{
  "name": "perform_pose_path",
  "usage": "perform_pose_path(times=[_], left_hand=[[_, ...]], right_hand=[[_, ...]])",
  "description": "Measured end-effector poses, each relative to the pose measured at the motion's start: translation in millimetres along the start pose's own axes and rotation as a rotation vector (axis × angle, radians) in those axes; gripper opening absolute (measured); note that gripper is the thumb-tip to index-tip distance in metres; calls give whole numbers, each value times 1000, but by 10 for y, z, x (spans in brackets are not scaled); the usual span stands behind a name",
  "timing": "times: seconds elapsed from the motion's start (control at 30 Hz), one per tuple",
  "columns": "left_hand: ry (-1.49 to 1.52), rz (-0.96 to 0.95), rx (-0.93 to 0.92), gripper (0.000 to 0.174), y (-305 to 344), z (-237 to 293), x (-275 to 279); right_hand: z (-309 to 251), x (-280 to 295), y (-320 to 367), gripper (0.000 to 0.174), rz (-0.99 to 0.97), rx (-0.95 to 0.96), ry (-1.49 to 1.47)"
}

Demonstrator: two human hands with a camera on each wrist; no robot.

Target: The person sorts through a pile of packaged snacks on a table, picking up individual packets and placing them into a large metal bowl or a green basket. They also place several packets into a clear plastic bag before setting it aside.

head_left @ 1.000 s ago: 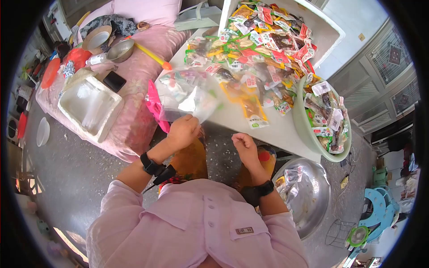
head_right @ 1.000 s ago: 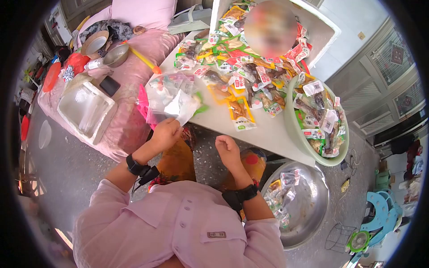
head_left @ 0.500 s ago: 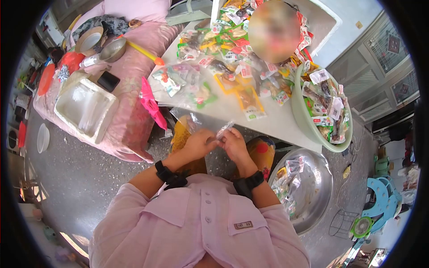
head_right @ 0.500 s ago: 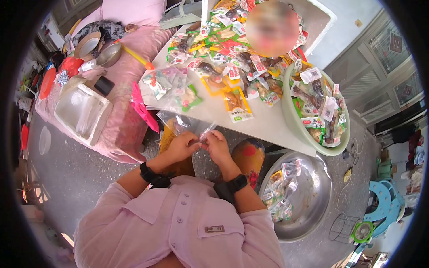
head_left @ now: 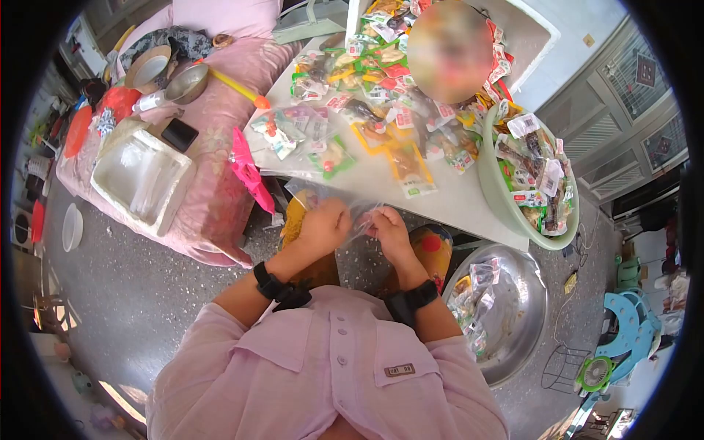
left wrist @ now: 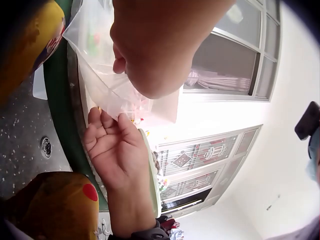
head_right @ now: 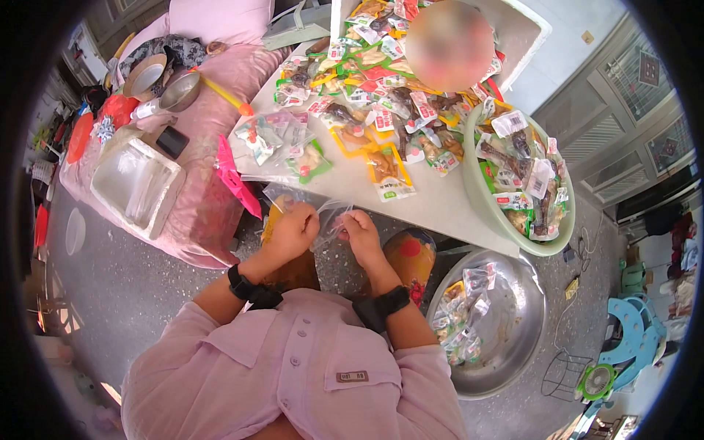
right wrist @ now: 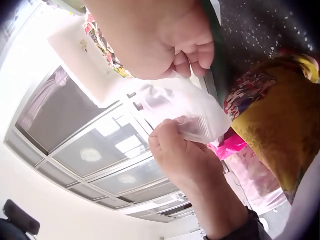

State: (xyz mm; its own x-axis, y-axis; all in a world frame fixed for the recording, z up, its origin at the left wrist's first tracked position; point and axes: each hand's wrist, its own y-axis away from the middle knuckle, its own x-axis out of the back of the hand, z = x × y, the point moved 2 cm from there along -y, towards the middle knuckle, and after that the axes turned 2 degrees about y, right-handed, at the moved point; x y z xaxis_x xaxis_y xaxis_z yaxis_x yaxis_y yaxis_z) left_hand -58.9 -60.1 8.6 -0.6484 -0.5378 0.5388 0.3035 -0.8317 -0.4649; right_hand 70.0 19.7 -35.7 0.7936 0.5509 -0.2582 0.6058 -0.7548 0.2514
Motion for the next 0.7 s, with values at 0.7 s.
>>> perform_pose_path(times=[0.7], left_hand=[[-109,-151,72,8,-518,-200,-684]], right_hand=[[-442,792,-384,48,437,-7,-96]])
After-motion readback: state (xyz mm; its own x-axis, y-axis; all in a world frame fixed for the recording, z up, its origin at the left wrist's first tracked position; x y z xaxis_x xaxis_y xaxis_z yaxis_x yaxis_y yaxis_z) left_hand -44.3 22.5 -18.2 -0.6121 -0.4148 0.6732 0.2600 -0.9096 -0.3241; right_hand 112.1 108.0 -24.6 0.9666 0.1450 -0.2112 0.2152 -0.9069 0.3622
